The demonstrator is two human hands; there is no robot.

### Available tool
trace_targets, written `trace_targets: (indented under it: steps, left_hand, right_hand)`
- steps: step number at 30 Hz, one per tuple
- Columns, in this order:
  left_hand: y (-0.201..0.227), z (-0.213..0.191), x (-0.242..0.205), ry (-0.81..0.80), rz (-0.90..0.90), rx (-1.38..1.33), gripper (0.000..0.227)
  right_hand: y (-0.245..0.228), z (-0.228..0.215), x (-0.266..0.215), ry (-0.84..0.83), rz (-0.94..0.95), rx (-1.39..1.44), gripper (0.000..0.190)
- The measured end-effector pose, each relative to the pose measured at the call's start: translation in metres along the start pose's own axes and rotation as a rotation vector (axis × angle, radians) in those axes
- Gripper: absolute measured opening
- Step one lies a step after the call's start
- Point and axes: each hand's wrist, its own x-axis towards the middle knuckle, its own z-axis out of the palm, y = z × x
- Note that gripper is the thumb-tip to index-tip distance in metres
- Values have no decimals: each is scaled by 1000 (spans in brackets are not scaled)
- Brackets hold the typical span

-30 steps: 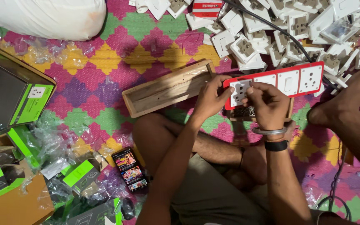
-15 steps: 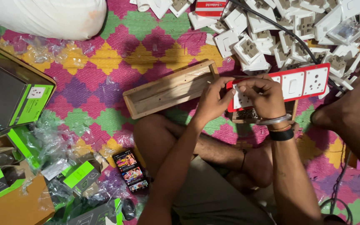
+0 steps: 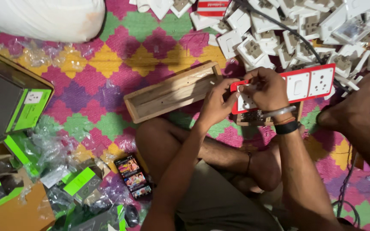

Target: The person sits on a colorful mat and assembles white electrical sockets onto a red multi-socket board. They pick up sockets from a pile, align them on the board, and secure them with screws using a screwdriver. The person repeats this process for multiple sockets.

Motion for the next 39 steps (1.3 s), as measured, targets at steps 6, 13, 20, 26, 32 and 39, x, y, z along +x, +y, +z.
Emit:
trace_targets:
  steps: [6, 13, 20, 26, 32, 39]
  left_hand:
    - [15, -3, -5, 128, 320, 86, 47]
    - [21, 6, -1, 188, 509, 217, 45]
    - [-4, 9, 12, 129, 459, 172, 32]
    - [0, 1, 8, -18, 486, 49, 35]
    - [29, -9, -18, -162, 690, 348, 66]
    - [27, 22, -23, -157, 823, 737, 97]
  right_hand:
    - [63, -31, -42, 576, 197, 346, 19]
    - [118, -42, -62, 665, 593, 714, 29]
    - [131, -40, -70, 677, 463, 1121, 25]
    - [128, -46, -67, 685, 527, 1134, 4]
    - [97, -95, -45, 644, 273, 1108, 5]
    - [61, -132, -28, 689, 195, 909, 8]
